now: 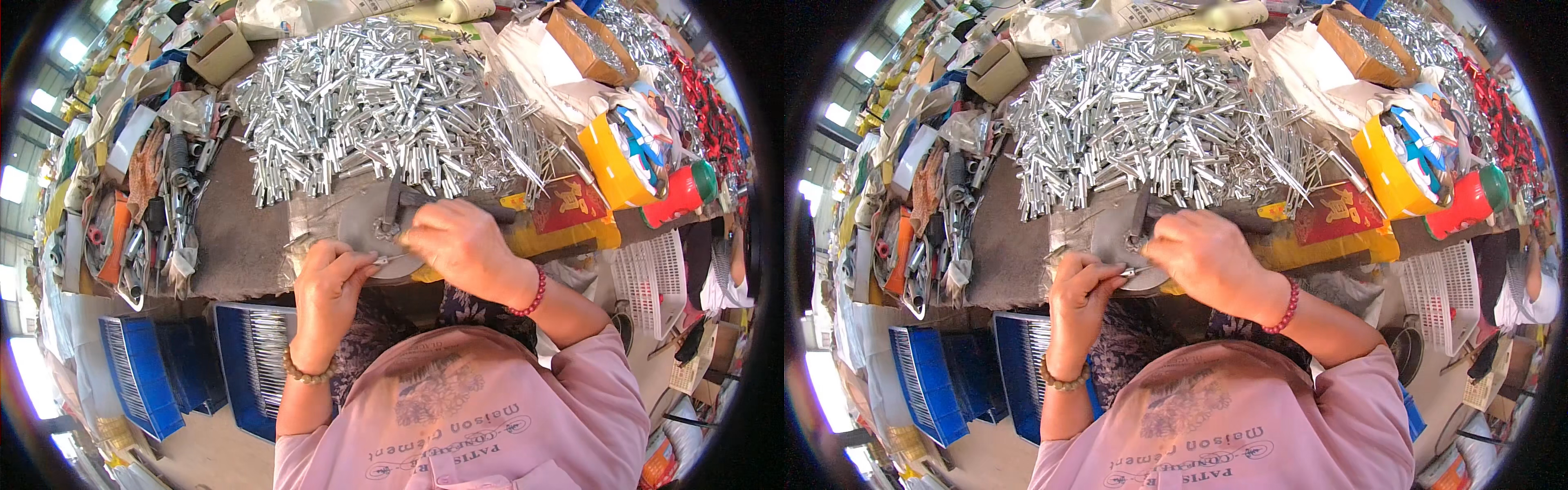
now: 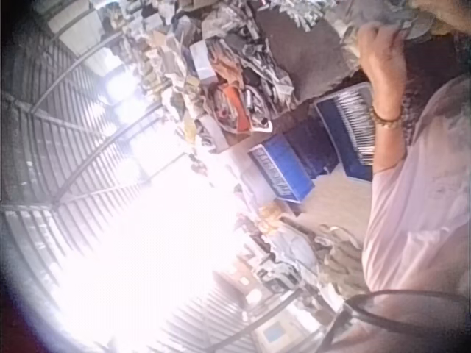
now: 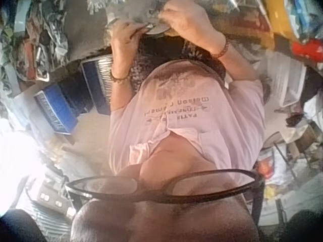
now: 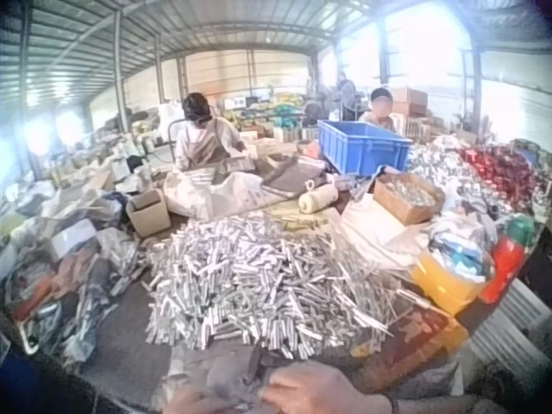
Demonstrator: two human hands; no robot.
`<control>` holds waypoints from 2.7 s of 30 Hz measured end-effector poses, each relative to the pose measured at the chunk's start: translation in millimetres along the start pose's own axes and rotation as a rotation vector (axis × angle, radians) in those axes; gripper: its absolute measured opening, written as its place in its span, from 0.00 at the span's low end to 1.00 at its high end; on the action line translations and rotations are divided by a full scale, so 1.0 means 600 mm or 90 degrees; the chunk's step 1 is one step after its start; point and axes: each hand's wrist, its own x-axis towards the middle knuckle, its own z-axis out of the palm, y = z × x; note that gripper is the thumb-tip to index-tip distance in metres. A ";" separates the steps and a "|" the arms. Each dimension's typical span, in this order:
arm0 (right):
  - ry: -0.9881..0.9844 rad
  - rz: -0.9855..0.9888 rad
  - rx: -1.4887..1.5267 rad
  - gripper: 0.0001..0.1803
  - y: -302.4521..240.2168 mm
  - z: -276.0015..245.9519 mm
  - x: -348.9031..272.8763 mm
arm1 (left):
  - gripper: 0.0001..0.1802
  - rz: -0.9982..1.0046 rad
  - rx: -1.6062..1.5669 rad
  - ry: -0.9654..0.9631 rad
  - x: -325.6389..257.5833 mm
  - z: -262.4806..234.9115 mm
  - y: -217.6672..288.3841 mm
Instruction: Assembling small metal components using a specialized anvil tool on a workshop table.
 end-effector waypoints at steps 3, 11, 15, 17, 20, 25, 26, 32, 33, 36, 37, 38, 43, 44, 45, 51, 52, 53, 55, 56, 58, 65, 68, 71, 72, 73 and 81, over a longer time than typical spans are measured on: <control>-0.016 0.019 0.013 0.08 0.014 -0.008 0.018 | 0.09 -0.006 0.009 0.003 0.002 0.000 0.000; -0.115 -0.077 0.028 0.04 0.031 0.009 0.040 | 0.07 0.060 0.078 -0.012 0.001 0.003 -0.002; -0.098 -0.154 -0.035 0.05 0.019 0.024 0.037 | 0.09 0.005 0.050 -0.023 -0.014 -0.009 0.016; -0.099 -0.159 -0.094 0.06 0.017 0.027 0.033 | 0.08 -0.002 0.030 -0.028 -0.013 -0.008 0.017; -0.105 -0.159 -0.154 0.06 0.017 0.026 0.032 | 0.08 -0.006 0.016 -0.024 -0.010 -0.006 0.014; -0.107 -0.129 -0.137 0.06 0.021 0.017 0.028 | 0.10 0.005 0.013 -0.020 -0.003 -0.002 0.017; -0.116 -0.121 -0.130 0.06 0.022 0.017 0.027 | 0.10 0.017 0.022 -0.014 -0.002 -0.001 0.015; -0.125 -0.121 -0.072 0.06 0.026 0.010 0.029 | 0.11 0.013 0.026 -0.009 -0.004 -0.001 0.013; -0.125 -0.124 -0.070 0.06 0.026 0.011 0.030 | 0.11 0.011 0.028 -0.008 -0.005 -0.002 0.012; -0.108 -0.130 -0.015 0.05 0.027 0.013 0.032 | 0.11 0.020 0.033 -0.009 -0.006 -0.002 0.010; -0.111 -0.142 -0.030 0.05 0.028 0.015 0.032 | 0.12 0.018 0.027 -0.010 -0.006 -0.002 0.011; -0.114 -0.154 -0.045 0.04 0.029 0.016 0.032 | 0.12 0.015 0.022 -0.011 -0.006 -0.002 0.011; -0.147 -0.119 -0.073 0.08 0.020 0.008 0.033 | 0.12 0.007 0.021 -0.013 -0.005 -0.003 0.014; -0.144 -0.084 -0.040 0.10 0.018 0.004 0.034 | 0.11 0.005 0.022 -0.013 -0.005 -0.003 0.015; -0.145 -0.086 -0.040 0.10 0.015 0.003 0.035 | 0.11 0.005 0.022 -0.011 -0.006 -0.003 0.014; -0.120 -0.099 0.053 0.12 -0.018 0.030 0.039 | 0.11 0.006 0.034 -0.025 -0.007 -0.006 0.013; -0.119 -0.085 0.076 0.13 -0.026 0.033 0.041 | 0.11 -0.002 0.041 -0.024 -0.007 -0.006 0.014; -0.117 -0.070 0.099 0.14 -0.032 0.037 0.043 | 0.11 -0.010 0.048 -0.023 -0.008 -0.006 0.014; -0.101 -0.062 0.102 0.15 -0.038 0.040 0.045 | 0.10 0.002 0.035 -0.014 -0.010 -0.001 0.006; -0.106 -0.018 0.145 0.18 -0.040 0.037 0.044 | 0.10 0.013 0.023 -0.006 -0.011 -0.001 0.003; -0.112 0.026 0.187 0.21 -0.039 0.035 0.038 | 0.10 0.019 0.017 -0.009 -0.009 -0.001 0.002; -0.036 0.017 0.117 0.21 -0.036 0.048 0.015 | 0.09 0.018 0.007 -0.016 -0.005 -0.003 0.007; -0.036 -0.007 0.098 0.21 -0.041 0.044 0.017 | 0.09 0.027 -0.007 -0.003 -0.007 0.000 0.004; -0.050 -0.019 0.081 0.21 -0.047 0.032 0.022 | 0.09 0.031 0.011 0.002 -0.004 -0.002 0.014; -0.065 -0.023 0.074 0.20 -0.050 0.027 0.024 | 0.09 0.029 0.012 0.001 -0.006 -0.002 0.014; -0.065 -0.024 0.077 0.20 -0.054 0.024 0.025 | 0.09 0.026 0.016 -0.003 -0.008 -0.003 0.010; -0.074 -0.073 -0.023 0.21 -0.076 0.043 0.032 | 0.08 -0.010 0.021 0.008 -0.017 -0.004 0.007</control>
